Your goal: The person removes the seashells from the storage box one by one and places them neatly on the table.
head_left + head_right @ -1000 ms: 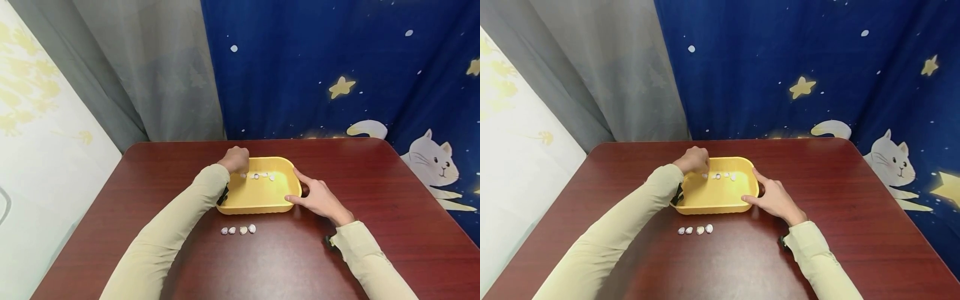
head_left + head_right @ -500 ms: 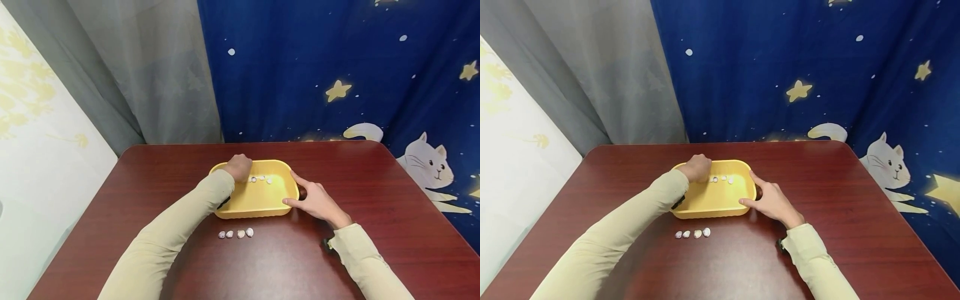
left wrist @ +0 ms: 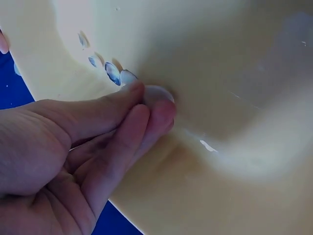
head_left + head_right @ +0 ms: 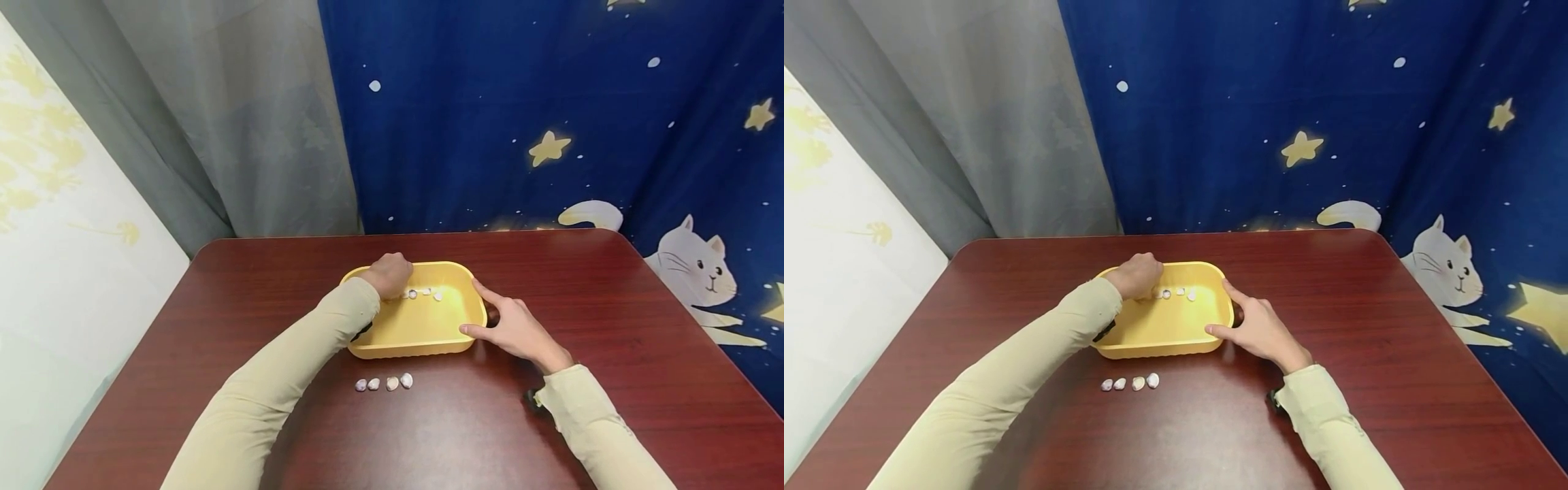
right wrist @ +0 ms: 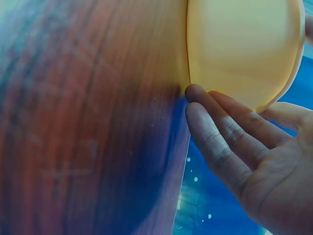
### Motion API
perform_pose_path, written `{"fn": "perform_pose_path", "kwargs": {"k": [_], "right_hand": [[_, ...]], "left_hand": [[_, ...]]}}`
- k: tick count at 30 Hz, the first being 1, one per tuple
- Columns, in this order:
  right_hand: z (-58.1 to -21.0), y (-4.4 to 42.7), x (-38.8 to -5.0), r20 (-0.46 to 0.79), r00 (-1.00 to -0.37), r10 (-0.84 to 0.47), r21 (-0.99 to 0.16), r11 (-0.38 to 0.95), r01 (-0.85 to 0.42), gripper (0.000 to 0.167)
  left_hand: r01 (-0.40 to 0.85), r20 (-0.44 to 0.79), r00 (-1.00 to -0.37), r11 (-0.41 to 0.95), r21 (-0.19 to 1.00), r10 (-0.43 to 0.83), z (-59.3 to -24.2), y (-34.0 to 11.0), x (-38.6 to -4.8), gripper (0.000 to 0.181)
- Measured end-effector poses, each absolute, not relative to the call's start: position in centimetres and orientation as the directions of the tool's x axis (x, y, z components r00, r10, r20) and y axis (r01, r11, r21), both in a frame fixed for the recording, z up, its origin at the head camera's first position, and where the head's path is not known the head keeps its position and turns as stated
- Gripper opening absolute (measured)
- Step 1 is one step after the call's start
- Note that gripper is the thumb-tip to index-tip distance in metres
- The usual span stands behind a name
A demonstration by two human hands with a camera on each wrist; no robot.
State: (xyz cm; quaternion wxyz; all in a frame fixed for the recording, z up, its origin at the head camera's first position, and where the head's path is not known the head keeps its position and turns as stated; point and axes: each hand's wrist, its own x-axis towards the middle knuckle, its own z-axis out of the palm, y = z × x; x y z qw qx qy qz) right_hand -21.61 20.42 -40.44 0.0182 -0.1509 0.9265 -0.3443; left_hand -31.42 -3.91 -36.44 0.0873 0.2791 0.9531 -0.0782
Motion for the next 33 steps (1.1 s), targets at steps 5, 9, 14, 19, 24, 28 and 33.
{"fn": "perform_pose_path", "kwargs": {"k": [5,9,14,19,24,28,33], "right_hand": [[-40.42,20.39,-21.61,0.068,-0.955,-0.289,-0.642,0.720,-0.264,0.099],[-40.42,20.38,-21.56,0.066,-0.954,-0.293,-0.647,0.715,-0.265,0.099],[-40.39,20.36,-21.53,0.066,-0.955,-0.290,-0.655,0.710,-0.260,0.098],[-40.29,20.45,-21.47,0.070,-0.955,-0.289,-0.657,0.707,-0.262,0.098],[-40.29,20.60,-21.47,0.079,-0.953,-0.294,-0.652,0.708,-0.272,0.097],[-40.40,20.64,-21.51,0.079,-0.953,-0.294,-0.650,0.709,-0.273,0.097],[-40.36,20.58,-21.62,0.080,-0.951,-0.298,-0.652,0.707,-0.276,0.097]], "left_hand": [[0.551,-0.234,-0.825,0.824,-0.130,0.515,-36.35,-3.90,-31.29,0.025],[0.555,-0.265,-0.816,0.825,-0.110,0.514,-36.34,-4.03,-31.30,0.023],[0.556,-0.297,-0.810,0.823,-0.116,0.506,-35.98,-4.18,-31.28,0.021],[0.547,-0.366,-0.805,0.822,-0.155,0.467,-35.56,-4.10,-31.26,0.027],[0.513,-0.390,-0.814,0.847,-0.139,0.430,-35.50,-3.85,-30.98,0.030],[0.513,-0.394,-0.809,0.852,-0.108,0.437,-35.64,-3.59,-30.76,0.028],[0.526,-0.405,-0.797,0.845,-0.099,0.449,-35.54,-3.64,-30.82,0.018]]}}
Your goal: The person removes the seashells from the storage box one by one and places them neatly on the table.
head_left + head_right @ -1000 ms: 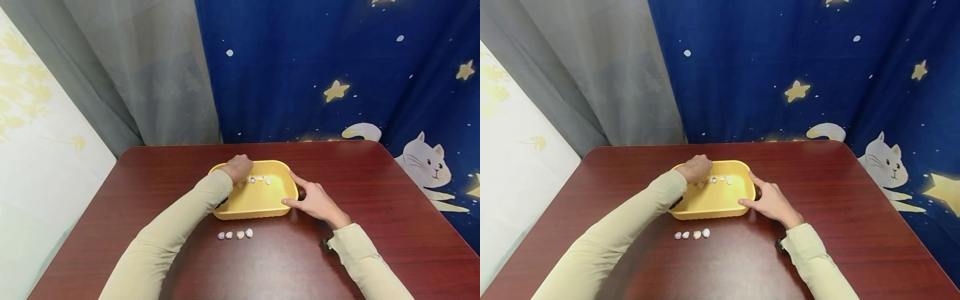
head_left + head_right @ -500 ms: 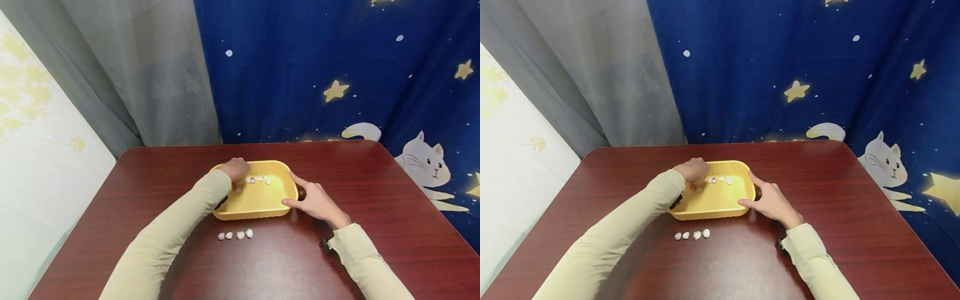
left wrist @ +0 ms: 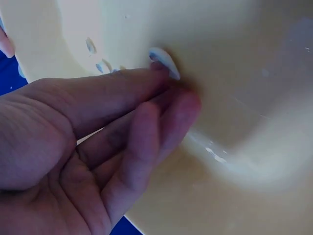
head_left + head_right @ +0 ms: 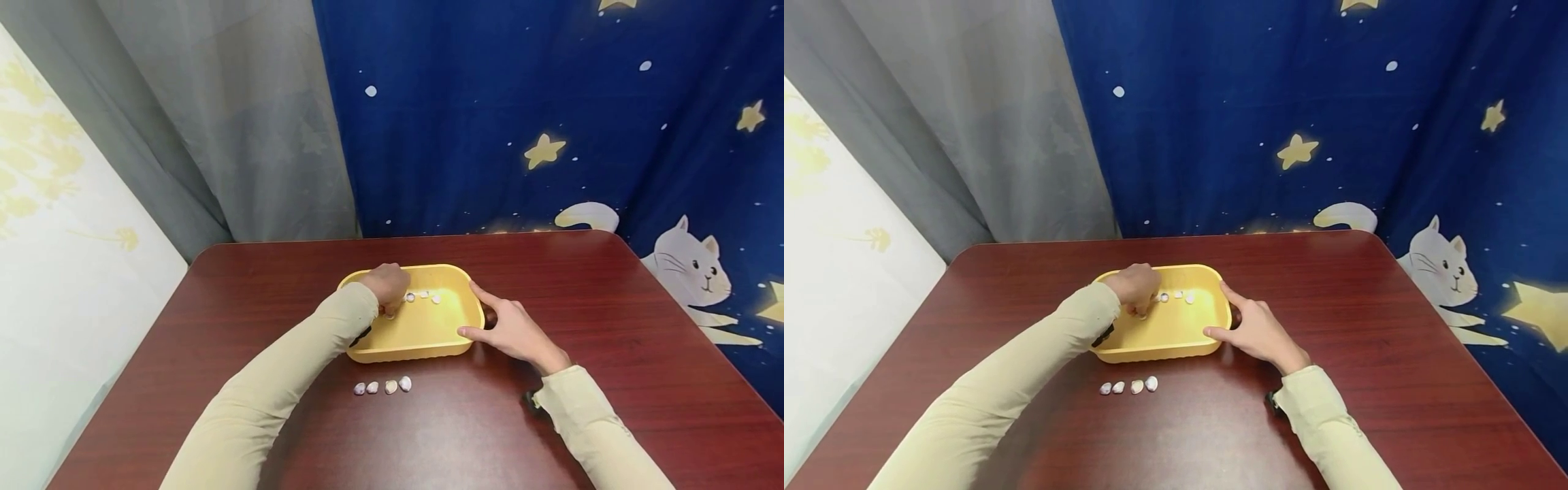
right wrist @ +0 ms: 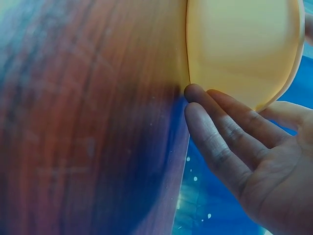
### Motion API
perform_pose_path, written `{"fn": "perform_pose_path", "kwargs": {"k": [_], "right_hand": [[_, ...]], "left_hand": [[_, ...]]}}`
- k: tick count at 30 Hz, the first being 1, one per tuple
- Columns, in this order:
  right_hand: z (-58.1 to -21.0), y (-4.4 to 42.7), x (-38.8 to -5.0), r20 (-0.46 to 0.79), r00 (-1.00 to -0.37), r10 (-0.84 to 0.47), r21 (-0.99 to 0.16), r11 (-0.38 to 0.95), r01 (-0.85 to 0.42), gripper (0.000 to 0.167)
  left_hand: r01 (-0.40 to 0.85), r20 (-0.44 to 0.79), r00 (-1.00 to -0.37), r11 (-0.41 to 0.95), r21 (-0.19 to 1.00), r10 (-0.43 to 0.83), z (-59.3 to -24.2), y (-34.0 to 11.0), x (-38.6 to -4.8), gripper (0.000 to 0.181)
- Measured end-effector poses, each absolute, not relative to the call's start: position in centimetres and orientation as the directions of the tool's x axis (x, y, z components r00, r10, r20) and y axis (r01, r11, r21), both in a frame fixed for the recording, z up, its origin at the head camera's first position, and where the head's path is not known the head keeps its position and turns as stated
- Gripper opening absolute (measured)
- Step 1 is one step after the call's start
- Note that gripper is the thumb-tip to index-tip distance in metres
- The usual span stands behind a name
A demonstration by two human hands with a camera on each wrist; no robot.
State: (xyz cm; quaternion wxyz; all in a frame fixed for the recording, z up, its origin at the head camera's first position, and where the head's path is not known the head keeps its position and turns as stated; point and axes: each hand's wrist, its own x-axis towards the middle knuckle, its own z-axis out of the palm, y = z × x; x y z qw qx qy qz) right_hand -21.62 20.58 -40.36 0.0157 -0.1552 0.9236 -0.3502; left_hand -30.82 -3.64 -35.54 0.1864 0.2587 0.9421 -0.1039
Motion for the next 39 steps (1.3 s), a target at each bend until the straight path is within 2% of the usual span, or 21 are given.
{"fn": "perform_pose_path", "kwargs": {"k": [2,8,13,24,32,39], "right_hand": [[-40.4,20.5,-21.7,0.081,-0.951,-0.299,-0.651,0.706,-0.278,0.098],[-40.5,20.3,-21.8,0.088,-0.951,-0.296,-0.648,0.708,-0.281,0.097],[-40.4,20.4,-21.8,0.100,-0.947,-0.304,-0.636,0.712,-0.296,0.096],[-40.2,20.3,-21.7,0.068,-0.953,-0.296,-0.646,0.715,-0.268,0.095],[-40.2,20.5,-21.7,0.057,-0.956,-0.289,-0.639,0.725,-0.257,0.098],[-40.2,20.3,-21.8,0.054,-0.954,-0.294,-0.645,0.719,-0.258,0.097]], "left_hand": [[0.531,-0.423,-0.785,0.843,-0.084,0.452,-35.4,-3.8,-30.9,0.018],[0.549,-0.490,-0.726,0.836,0.010,0.483,-35.2,-4.2,-31.1,0.036],[0.578,-0.509,-0.681,0.813,0.067,0.526,-35.2,-4.0,-30.8,0.039],[0.618,-0.476,-0.690,0.786,0.006,0.545,-34.8,-4.4,-30.5,0.016],[0.611,-0.460,-0.686,0.789,0.057,0.564,-33.2,-4.8,-29.9,0.012],[0.619,-0.380,-0.707,0.782,0.076,0.596,-31.6,-5.3,-28.5,0.018]]}}
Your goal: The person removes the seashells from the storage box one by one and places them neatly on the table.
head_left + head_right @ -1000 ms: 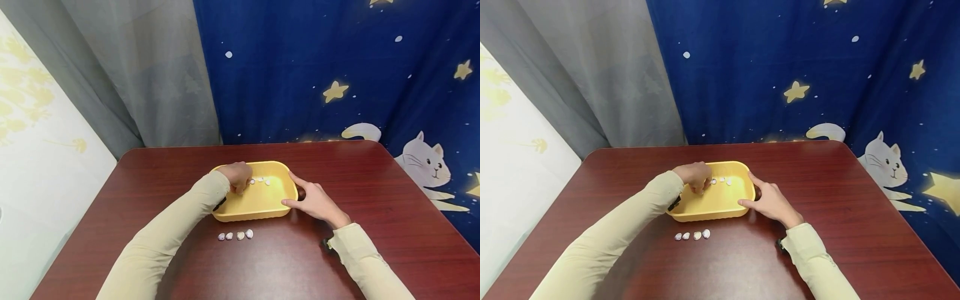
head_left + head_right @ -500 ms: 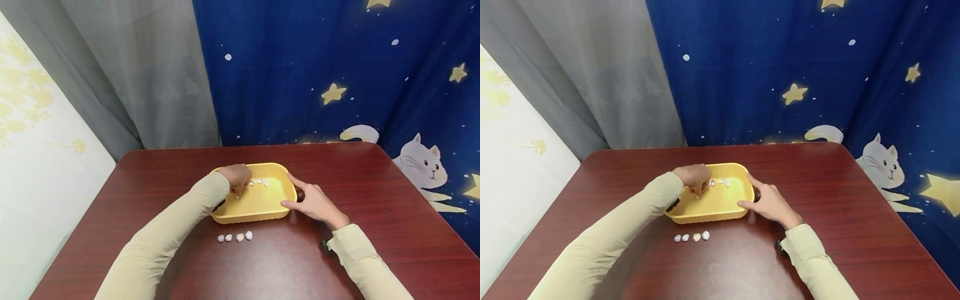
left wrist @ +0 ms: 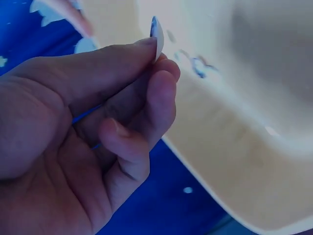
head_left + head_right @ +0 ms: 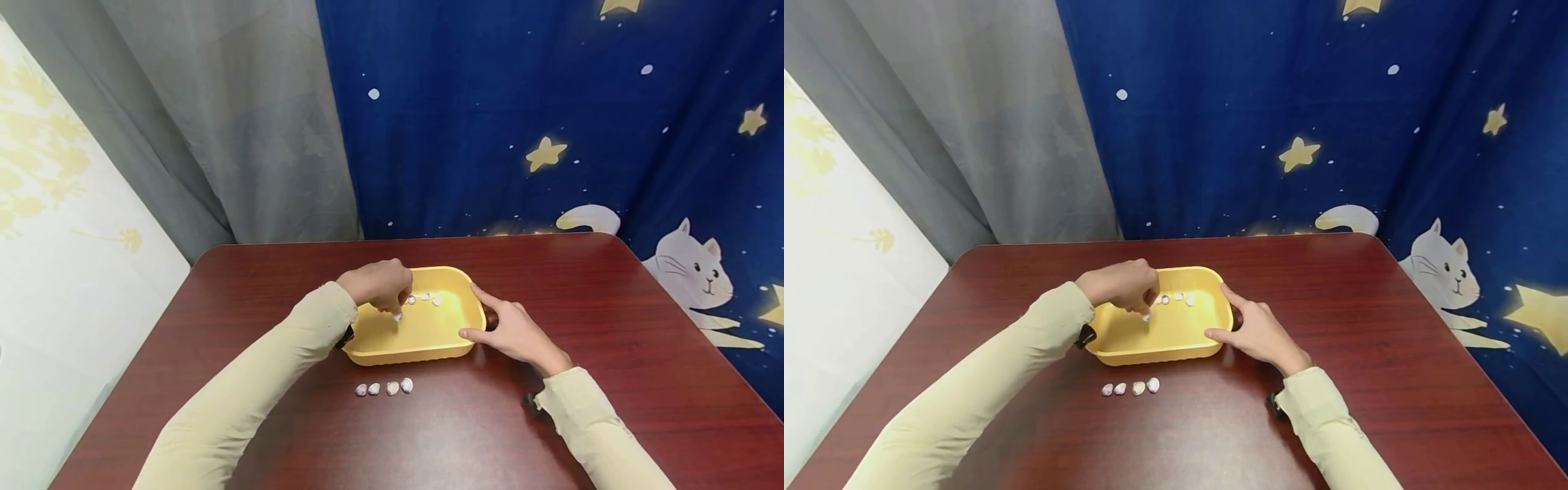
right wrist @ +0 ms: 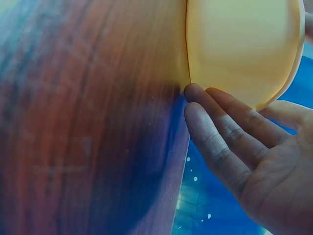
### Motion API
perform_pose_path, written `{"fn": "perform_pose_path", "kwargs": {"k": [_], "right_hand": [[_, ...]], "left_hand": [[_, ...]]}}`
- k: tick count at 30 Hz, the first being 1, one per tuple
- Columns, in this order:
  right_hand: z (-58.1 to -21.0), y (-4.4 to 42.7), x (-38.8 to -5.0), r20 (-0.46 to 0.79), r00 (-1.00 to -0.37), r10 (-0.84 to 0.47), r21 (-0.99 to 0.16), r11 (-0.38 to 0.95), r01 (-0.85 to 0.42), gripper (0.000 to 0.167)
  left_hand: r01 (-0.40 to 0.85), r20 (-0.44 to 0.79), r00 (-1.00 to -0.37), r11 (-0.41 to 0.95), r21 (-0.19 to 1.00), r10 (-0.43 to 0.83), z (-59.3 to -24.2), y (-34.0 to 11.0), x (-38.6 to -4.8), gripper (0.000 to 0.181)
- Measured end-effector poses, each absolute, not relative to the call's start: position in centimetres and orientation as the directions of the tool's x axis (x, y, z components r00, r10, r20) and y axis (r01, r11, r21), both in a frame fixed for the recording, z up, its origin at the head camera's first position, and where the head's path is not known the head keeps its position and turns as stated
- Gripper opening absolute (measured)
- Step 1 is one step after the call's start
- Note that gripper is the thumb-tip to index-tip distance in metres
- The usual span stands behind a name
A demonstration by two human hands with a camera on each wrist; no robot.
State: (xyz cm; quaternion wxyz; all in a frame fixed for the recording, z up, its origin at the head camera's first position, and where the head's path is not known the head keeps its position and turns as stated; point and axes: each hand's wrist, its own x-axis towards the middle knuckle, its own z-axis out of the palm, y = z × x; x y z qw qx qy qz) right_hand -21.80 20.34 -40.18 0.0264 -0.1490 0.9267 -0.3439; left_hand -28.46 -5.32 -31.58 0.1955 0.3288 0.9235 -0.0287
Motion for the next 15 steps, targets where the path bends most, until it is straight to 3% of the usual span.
{"fn": "perform_pose_path", "kwargs": {"k": [6,15], "right_hand": [[-40.4,20.4,-21.8,0.074,-0.951,-0.299,-0.661,0.700,-0.272,0.097],[-40.5,20.4,-21.7,0.080,-0.950,-0.302,-0.670,0.689,-0.276,0.096]], "left_hand": [[0.667,-0.206,-0.715,0.740,0.084,0.668,-30.4,-6.3,-26.4,0.027],[0.698,0.037,-0.714,0.707,0.115,0.699,-30.2,-8.0,-22.7,0.024]]}}
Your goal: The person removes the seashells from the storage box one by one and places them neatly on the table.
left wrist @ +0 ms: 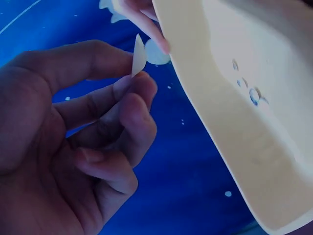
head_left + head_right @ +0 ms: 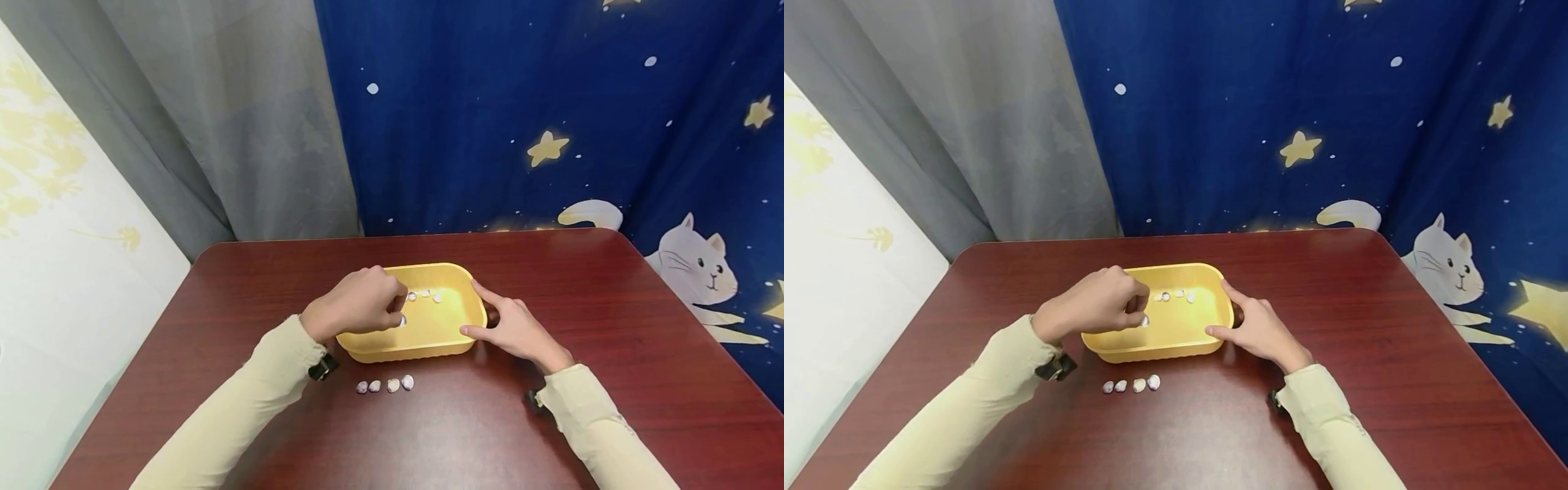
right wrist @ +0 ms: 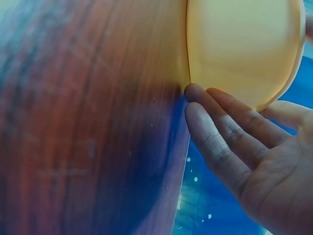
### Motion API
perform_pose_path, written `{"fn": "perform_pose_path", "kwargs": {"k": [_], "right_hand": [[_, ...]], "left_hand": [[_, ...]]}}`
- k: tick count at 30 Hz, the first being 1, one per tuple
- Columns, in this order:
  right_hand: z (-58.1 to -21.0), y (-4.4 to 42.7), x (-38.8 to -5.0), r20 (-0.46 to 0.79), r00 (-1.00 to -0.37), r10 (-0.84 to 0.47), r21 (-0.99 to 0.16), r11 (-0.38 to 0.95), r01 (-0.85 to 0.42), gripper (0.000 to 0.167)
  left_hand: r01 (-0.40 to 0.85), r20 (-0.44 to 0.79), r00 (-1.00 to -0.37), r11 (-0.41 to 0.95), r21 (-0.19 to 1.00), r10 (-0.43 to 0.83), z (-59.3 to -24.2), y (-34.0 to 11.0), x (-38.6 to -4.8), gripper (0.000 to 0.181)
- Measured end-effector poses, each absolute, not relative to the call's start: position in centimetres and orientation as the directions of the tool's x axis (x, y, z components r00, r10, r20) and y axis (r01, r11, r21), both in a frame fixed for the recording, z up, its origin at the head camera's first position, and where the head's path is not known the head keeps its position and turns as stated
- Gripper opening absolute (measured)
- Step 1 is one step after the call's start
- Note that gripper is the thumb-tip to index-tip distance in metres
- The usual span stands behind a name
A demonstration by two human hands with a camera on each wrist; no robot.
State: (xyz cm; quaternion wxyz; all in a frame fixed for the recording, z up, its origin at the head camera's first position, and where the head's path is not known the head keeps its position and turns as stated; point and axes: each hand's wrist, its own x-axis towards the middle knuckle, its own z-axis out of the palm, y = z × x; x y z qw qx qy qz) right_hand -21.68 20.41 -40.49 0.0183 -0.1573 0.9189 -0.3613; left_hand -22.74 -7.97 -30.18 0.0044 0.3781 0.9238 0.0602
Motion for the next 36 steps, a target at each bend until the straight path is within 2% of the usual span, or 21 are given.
{"fn": "perform_pose_path", "kwargs": {"k": [5,15,20,28,36], "right_hand": [[-40.4,20.4,-21.6,0.076,-0.953,-0.293,-0.662,0.700,-0.268,0.097],[-40.4,20.4,-21.7,0.083,-0.949,-0.303,-0.666,0.691,-0.279,0.096],[-40.3,20.4,-21.6,0.077,-0.951,-0.300,-0.666,0.694,-0.273,0.096],[-40.4,20.4,-21.5,0.073,-0.952,-0.296,-0.661,0.700,-0.269,0.096],[-40.3,20.5,-21.5,0.077,-0.952,-0.295,-0.646,0.713,-0.273,0.096]], "left_hand": [[0.708,0.158,-0.706,0.697,0.113,0.691,-30.7,-8.7,-20.6,0.022],[0.672,0.272,-0.738,0.713,0.203,0.618,-32.8,-9.0,-17.1,0.022],[0.662,0.287,-0.747,0.712,0.234,0.600,-34.7,-8.8,-15.9,0.018],[0.667,0.318,-0.732,0.729,0.153,0.602,-37.6,-7.5,-14.8,0.013],[0.599,0.293,-0.772,0.800,0.037,0.565,-39.4,-6.1,-14.7,0.028]]}}
